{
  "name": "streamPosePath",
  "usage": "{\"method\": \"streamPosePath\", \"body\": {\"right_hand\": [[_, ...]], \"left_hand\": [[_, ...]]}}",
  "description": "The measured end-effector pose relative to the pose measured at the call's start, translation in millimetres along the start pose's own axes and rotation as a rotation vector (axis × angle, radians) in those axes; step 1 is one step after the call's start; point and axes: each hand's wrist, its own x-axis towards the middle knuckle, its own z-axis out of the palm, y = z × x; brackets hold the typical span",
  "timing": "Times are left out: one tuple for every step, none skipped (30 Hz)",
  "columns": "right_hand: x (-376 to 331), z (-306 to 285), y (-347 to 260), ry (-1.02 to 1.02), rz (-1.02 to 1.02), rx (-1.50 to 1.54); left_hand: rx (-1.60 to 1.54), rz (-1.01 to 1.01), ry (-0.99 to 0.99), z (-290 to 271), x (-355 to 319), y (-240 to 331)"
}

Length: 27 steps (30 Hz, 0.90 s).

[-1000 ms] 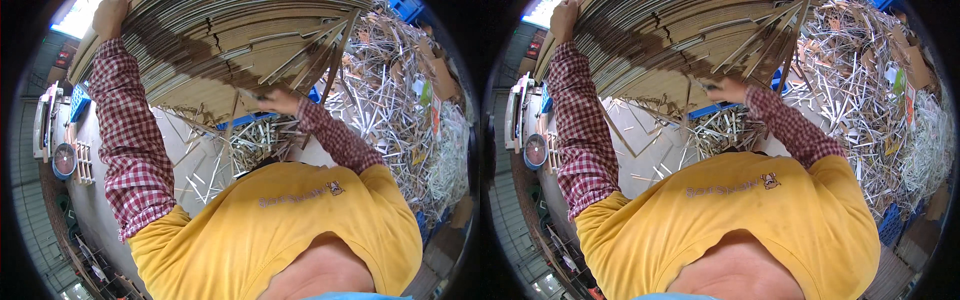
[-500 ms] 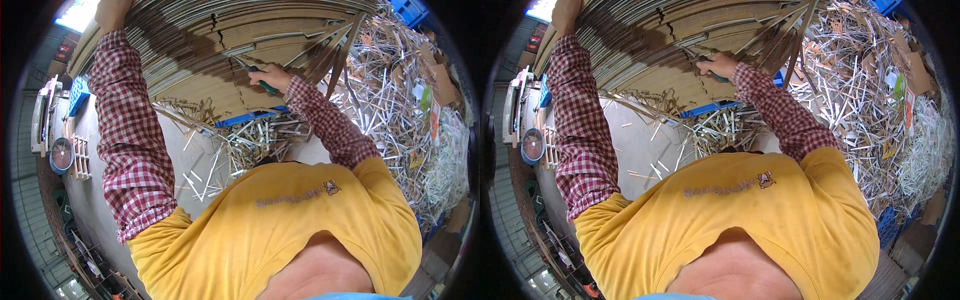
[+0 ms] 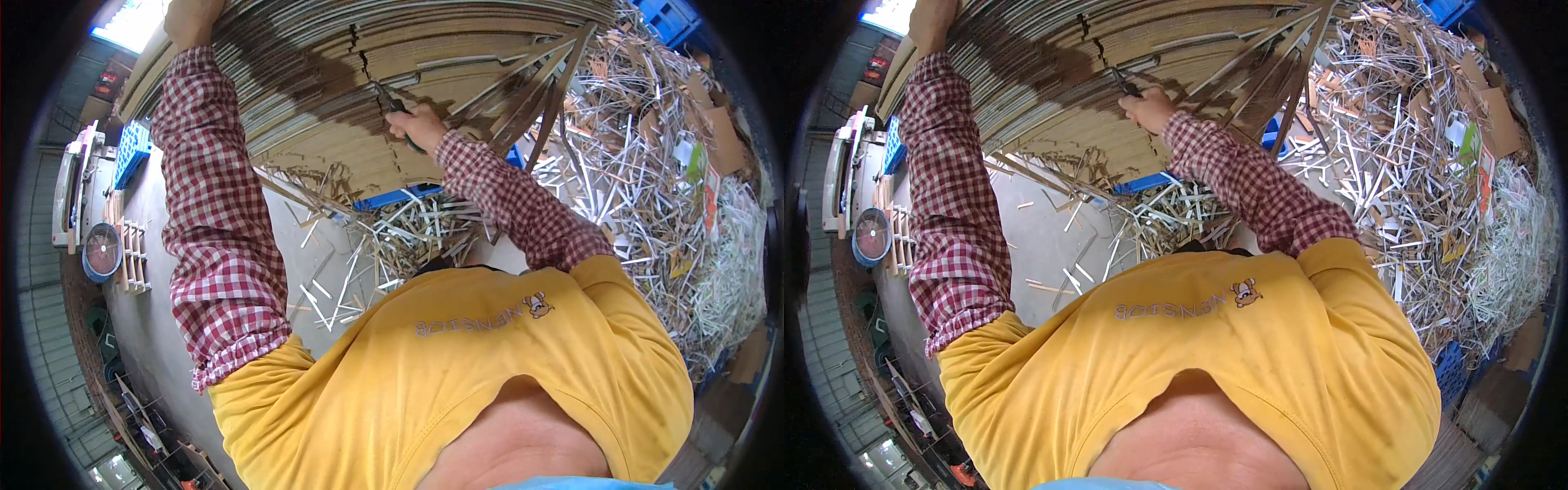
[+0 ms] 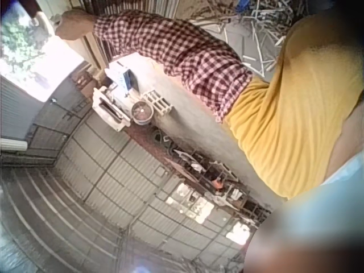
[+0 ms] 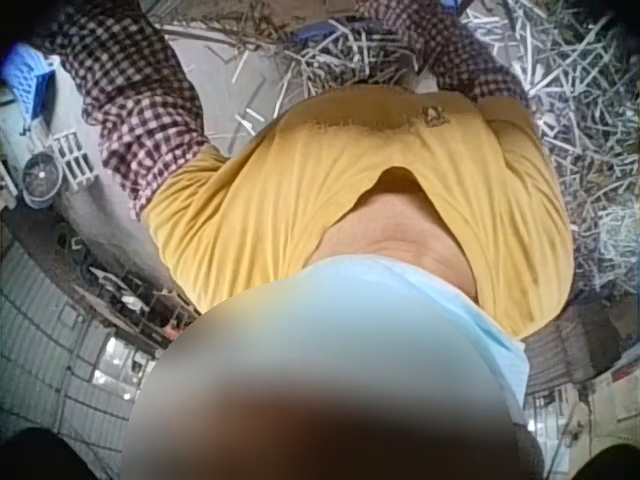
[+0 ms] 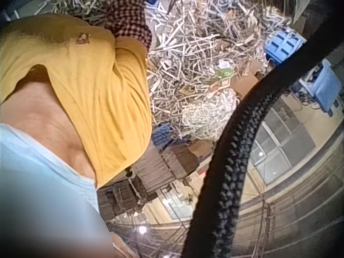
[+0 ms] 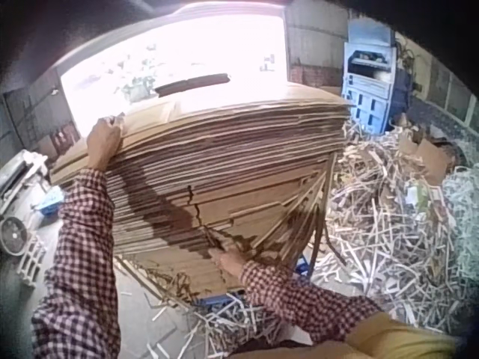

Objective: Manually cutting and stripping layers from corrugated cardboard sheets using a hand tool.

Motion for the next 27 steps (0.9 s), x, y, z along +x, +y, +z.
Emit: {"method": "streamPosePath", "body": {"right_hand": [[-2, 1, -2, 0.003, 0.047, -0.017], [-4, 2, -5, 0.015, 0.025, 0.004], [-6, 1, -7, 0.007, -0.024, 0.028], [-8, 1, -9, 0.026, -0.016, -0.049], [-10, 0, -10, 0.011, 0.045, -0.129], [-11, -1, -9, -0.003, 0.042, -0.138], [-12, -3, -8, -0.022, 0.061, -0.150], [-11, -3, -5, 0.014, 0.011, -0.149], [-10, -4, -2, -0.022, 0.049, -0.168], [-8, -4, 1, -0.008, 0.030, -0.171], [-5, -3, 3, -0.033, -0.036, -0.140], [-2, -2, 5, 0.022, -0.033, -0.171], [1, 0, 5, 0.039, -0.072, -0.171], [1, 1, 6, 0.032, -0.031, -0.206], [0, 4, 5, 0.025, -0.072, -0.092], [-6, 6, 6, -0.013, -0.036, -0.012], [-15, 5, 7, 0.007, -0.063, 0.095], [-29, 4, 10, -0.013, -0.061, 0.039], [-52, 6, 14, 0.024, -0.161, 0.019], [-65, 4, 18, 0.024, -0.345, -0.019], [-91, -6, 30, -0.082, -0.195, -0.123], [-115, -16, 43, -0.275, 0.005, -0.224], [-139, -28, 58, -0.467, 0.257, -0.363], [-154, -39, 72, -0.629, 0.286, -0.461], [-165, -48, 83, -0.670, 0.201, -0.533], [-166, -60, 88, -0.661, 0.116, -0.568], [-161, -66, 91, -0.632, 0.040, -0.592]], "left_hand": [[0.033, 0.023, -0.036, -3, -2, 2], [0.071, 0.058, -0.066, -7, -1, 4], [0.007, -0.010, -0.092, -9, -2, 7], [0.047, -0.017, -0.065, -12, -1, 10], [0.090, -0.032, -0.064, -13, -2, 12], [0.064, -0.043, -0.065, -14, -2, 14], [0.036, -0.056, -0.075, -13, -3, 15], [0.007, -0.067, -0.080, -11, -1, 16], [0.025, -0.056, -0.085, -11, -1, 16], [0.047, -0.047, -0.096, -9, 0, 15], [0.066, -0.032, -0.102, -8, 1, 14], [0.030, -0.086, -0.174, -7, 2, 11], [0.003, -0.050, -0.175, -4, 4, 10], [-0.030, -0.015, -0.178, -4, 5, 6], [-0.067, 0.017, -0.180, -1, 5, 3], [0.125, -0.060, -0.189, -3, 6, -2], [0.168, -0.050, -0.206, -3, 6, -5], [0.213, -0.034, -0.221, -2, 8, -8], [0.261, -0.017, -0.244, 0, 12, -8], [0.180, 0.095, -0.154, 1, 13, -9], [0.108, 0.013, -0.156, 1, 13, -9], [0.147, -0.056, -0.181, 2, 15, -9], [0.198, -0.067, -0.229, 3, 15, -9], [0.182, -0.067, -0.237, 2, 15, -9], [0.144, -0.068, -0.211, 3, 15, -8], [0.118, -0.037, -0.202, 4, 15, -8], [0.132, -0.071, -0.214, 3, 14, -9]]}}
